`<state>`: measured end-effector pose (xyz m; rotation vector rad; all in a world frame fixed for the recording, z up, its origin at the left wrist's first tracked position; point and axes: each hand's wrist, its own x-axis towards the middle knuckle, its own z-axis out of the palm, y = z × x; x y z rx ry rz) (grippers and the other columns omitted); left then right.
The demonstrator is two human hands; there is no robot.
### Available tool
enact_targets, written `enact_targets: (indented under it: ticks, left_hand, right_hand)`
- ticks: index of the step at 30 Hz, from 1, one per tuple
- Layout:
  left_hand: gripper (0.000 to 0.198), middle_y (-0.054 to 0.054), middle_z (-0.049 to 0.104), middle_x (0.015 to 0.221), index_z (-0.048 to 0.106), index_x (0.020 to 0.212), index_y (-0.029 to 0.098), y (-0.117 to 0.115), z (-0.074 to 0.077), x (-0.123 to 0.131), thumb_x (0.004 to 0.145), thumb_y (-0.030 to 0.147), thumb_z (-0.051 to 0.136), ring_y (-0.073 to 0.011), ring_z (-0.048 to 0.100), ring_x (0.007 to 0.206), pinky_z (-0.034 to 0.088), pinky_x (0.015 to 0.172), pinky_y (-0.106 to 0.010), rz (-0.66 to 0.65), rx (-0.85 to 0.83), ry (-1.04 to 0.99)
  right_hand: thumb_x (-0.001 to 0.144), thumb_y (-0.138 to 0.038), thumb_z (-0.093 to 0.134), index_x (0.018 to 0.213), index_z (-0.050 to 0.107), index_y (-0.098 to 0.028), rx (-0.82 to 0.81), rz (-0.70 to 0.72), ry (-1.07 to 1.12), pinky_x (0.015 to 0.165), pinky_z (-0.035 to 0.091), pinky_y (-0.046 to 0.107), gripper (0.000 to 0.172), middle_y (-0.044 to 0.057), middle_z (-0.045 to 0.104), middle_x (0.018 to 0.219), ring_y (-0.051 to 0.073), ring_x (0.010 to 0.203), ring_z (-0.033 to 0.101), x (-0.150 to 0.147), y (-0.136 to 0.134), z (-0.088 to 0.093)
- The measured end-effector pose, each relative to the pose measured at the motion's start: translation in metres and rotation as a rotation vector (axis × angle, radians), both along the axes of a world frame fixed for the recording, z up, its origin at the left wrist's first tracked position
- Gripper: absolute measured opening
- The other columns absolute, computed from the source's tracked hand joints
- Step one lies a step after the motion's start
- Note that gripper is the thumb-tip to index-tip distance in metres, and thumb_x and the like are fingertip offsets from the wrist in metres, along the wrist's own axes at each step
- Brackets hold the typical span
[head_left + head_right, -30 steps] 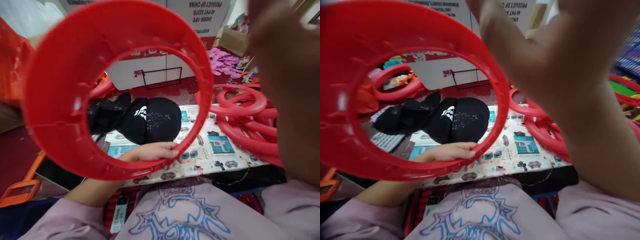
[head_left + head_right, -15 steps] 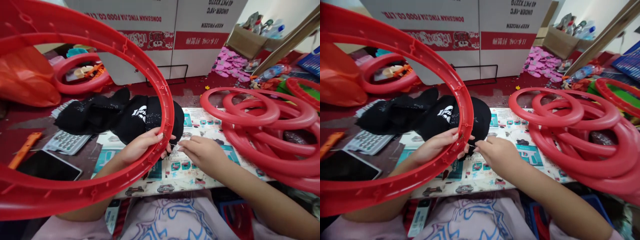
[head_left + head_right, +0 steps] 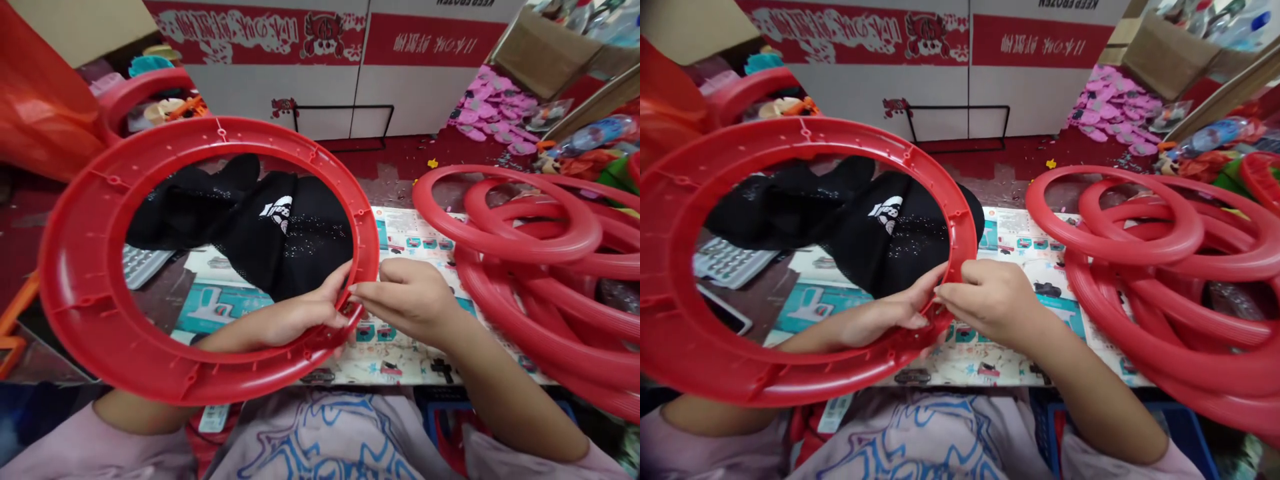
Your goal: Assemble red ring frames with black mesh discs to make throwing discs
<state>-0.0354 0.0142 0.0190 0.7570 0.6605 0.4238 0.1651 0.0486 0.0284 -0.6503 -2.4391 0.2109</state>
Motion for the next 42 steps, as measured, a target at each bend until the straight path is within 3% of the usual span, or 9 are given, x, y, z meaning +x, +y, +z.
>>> enact_targets:
  ticks: [3,6,12,16,21,27,33,40,42]
  left_hand:
    - [0.08,0.0,0.059,0.096,0.019,0.14,0.034,0.003,-0.003,0.006,0.076,0.016,0.062,-0.0116,0.059,0.065,0.048,0.059,-0.024,-0.04,0.127,0.122]
    - [0.058,0.002,0.055,0.095,0.025,0.128,0.032,0.006,-0.009,0.013,0.084,0.024,0.062,-0.0069,0.056,0.053,0.046,0.051,-0.021,-0.083,0.151,0.105]
    - [0.044,0.003,0.058,0.096,0.027,0.112,0.027,0.006,-0.022,0.029,0.084,0.013,0.058,-0.0107,0.067,0.079,0.052,0.073,-0.024,0.076,0.136,-0.056]
    - [0.046,0.002,0.061,0.098,0.026,0.111,0.026,0.003,-0.028,0.032,0.081,0.007,0.055,-0.0107,0.069,0.075,0.053,0.073,-0.026,0.104,0.098,-0.162]
    - [0.046,0.003,0.061,0.081,0.025,0.111,0.023,-0.001,-0.031,0.026,0.082,0.013,0.059,-0.0074,0.06,0.056,0.048,0.057,-0.02,0.086,0.089,-0.124]
    - [0.036,0.002,0.063,0.08,0.028,0.11,0.023,-0.004,-0.032,0.021,0.087,0.024,0.055,-0.0093,0.061,0.053,0.05,0.055,-0.023,0.115,0.041,-0.106]
    - [0.025,0.001,0.06,0.082,0.029,0.108,0.021,-0.006,-0.028,0.02,0.091,0.021,0.048,-0.009,0.061,0.063,0.052,0.055,-0.02,0.096,0.171,-0.004]
    - [0.066,-0.001,0.06,0.091,0.01,0.143,0.029,-0.008,-0.029,0.018,0.09,0.013,0.046,-0.0115,0.063,0.069,0.053,0.06,-0.023,0.079,0.223,0.055]
    - [0.066,-0.002,0.061,0.097,0.016,0.143,0.029,-0.008,-0.029,0.018,0.088,0.012,0.047,-0.0112,0.063,0.071,0.052,0.061,-0.022,0.071,0.202,0.022]
  right_hand:
    - [0.087,-0.021,0.059,0.082,0.073,-0.018,-0.24,0.019,0.101,0.054,0.038,0.021,0.015,0.0,0.055,0.065,0.009,0.059,0.05,0.007,0.003,-0.005]
    - [0.083,-0.017,0.064,0.077,0.073,-0.016,-0.416,0.069,0.169,0.053,0.041,0.018,0.01,-0.001,0.055,0.062,0.007,0.057,0.052,0.011,0.005,-0.004]
    - [0.08,-0.011,0.064,0.07,0.069,-0.015,-0.541,0.05,0.164,0.059,0.045,0.02,0.012,0.001,0.065,0.067,0.009,0.062,0.058,0.011,0.008,-0.002]
    - [0.081,-0.011,0.064,0.07,0.069,-0.015,-0.595,0.037,0.098,0.059,0.044,0.02,0.012,0.0,0.066,0.065,0.008,0.061,0.058,0.012,0.007,-0.002]
    - [0.08,-0.01,0.065,0.074,0.07,-0.015,-0.566,0.02,0.034,0.061,0.044,0.019,0.01,-0.001,0.067,0.068,0.009,0.065,0.059,0.009,0.006,-0.005]
    - [0.085,-0.014,0.061,0.078,0.069,-0.014,-0.401,0.042,0.05,0.066,0.047,0.021,0.01,0.003,0.067,0.074,0.011,0.07,0.06,0.004,0.0,-0.013]
    - [0.088,-0.02,0.06,0.073,0.07,-0.013,-0.34,-0.006,-0.036,0.058,0.045,0.023,0.019,0.004,0.064,0.067,0.012,0.062,0.058,0.006,-0.004,-0.012]
    - [0.09,-0.022,0.055,0.073,0.072,-0.014,-0.22,0.032,-0.086,0.058,0.042,0.024,0.025,0.004,0.064,0.067,0.012,0.062,0.057,0.008,-0.002,-0.01]
    - [0.091,-0.023,0.054,0.07,0.071,-0.015,-0.163,0.038,-0.102,0.057,0.039,0.024,0.028,0.003,0.062,0.065,0.012,0.06,0.054,0.008,-0.001,-0.01]
